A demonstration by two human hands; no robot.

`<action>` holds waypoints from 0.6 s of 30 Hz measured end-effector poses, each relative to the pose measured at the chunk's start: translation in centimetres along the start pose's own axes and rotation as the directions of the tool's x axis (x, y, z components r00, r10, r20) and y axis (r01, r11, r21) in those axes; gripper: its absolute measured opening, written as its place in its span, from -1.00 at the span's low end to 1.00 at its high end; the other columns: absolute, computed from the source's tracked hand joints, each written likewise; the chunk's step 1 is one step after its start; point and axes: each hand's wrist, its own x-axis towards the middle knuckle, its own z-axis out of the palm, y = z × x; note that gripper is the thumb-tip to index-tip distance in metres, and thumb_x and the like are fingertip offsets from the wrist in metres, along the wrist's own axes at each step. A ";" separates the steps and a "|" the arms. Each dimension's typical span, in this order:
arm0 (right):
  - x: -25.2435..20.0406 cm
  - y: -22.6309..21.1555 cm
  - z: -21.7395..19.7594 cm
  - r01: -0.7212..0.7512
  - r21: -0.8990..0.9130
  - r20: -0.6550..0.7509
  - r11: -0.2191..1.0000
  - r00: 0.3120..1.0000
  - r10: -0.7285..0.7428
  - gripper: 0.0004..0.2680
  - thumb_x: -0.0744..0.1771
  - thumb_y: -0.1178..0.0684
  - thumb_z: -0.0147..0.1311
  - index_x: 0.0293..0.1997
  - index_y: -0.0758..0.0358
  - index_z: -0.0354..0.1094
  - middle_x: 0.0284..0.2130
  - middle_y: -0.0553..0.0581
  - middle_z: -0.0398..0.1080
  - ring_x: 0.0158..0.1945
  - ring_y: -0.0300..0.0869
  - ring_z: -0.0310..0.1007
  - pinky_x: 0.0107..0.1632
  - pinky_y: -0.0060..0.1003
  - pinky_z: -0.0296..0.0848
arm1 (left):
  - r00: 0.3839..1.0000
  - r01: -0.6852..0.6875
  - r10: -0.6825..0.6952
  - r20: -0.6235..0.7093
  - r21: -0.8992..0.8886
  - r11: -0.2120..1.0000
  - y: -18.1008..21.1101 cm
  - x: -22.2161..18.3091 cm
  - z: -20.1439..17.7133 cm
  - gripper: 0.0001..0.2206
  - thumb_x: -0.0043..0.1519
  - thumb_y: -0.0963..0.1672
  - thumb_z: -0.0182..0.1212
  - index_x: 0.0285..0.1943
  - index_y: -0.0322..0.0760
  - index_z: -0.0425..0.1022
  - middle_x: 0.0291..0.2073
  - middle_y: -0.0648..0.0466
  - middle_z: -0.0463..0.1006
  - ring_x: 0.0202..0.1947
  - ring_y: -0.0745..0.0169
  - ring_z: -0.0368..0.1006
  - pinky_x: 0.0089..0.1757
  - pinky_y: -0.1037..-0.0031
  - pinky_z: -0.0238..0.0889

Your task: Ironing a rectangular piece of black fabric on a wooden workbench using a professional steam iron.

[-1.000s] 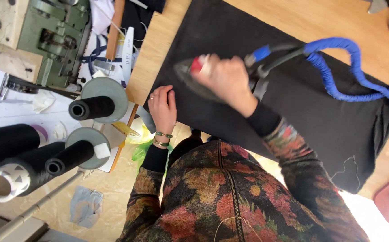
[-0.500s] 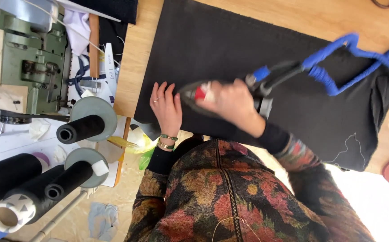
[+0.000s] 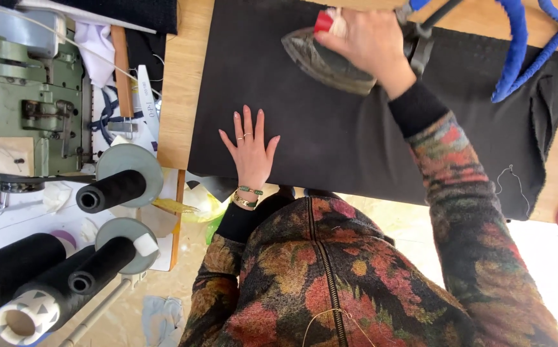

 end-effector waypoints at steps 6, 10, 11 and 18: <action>-7.3 -5.3 -8.1 -0.016 -0.003 0.152 1.000 0.988 0.016 -0.52 0.44 -0.60 -0.04 -0.37 0.00 0.30 -0.71 -0.11 0.21 -0.65 -0.21 0.32 -0.40 -0.29 0.29 | 0.999 0.037 -0.037 -0.026 0.002 0.999 0.5 0.3 0.1 -0.41 0.46 0.16 -0.06 0.61 -0.08 0.16 0.58 -0.04 0.00 0.57 -0.15 -0.11 0.29 -0.46 -0.24; -12.5 -7.8 -12.1 -0.081 0.130 0.223 0.988 0.974 0.050 -0.56 0.38 -0.53 0.10 -0.38 0.03 0.30 -0.68 -0.06 0.30 -0.63 -0.12 0.39 -0.37 -0.23 0.30 | 0.999 0.044 -0.044 -0.024 -0.013 0.999 1.3 1.2 -0.4 -0.40 0.46 0.15 -0.02 0.61 -0.13 0.16 0.59 -0.10 -0.08 0.58 -0.22 -0.20 0.32 -0.45 -0.31; -13.6 -8.1 -12.8 -0.089 0.155 0.280 0.984 0.959 0.043 -0.54 0.38 -0.55 0.03 -0.40 0.06 0.29 -0.73 -0.10 0.23 -0.69 -0.22 0.26 -0.36 -0.27 0.31 | 0.999 0.027 -0.028 -0.020 -0.026 0.999 1.7 1.5 -0.4 -0.40 0.46 0.14 0.00 0.61 -0.14 0.15 0.59 -0.10 -0.09 0.58 -0.22 -0.22 0.32 -0.46 -0.32; -14.5 -6.6 -12.6 -0.059 0.157 0.255 0.986 0.967 0.017 -0.52 0.39 -0.55 0.02 -0.48 0.05 0.26 -0.78 -0.10 0.15 -0.73 -0.24 0.17 -0.34 -0.27 0.26 | 0.998 -0.037 0.041 0.047 -0.074 0.997 3.8 2.6 0.3 -0.38 0.45 0.13 0.01 0.63 -0.17 0.11 0.60 -0.10 -0.15 0.59 -0.21 -0.31 0.32 -0.46 -0.37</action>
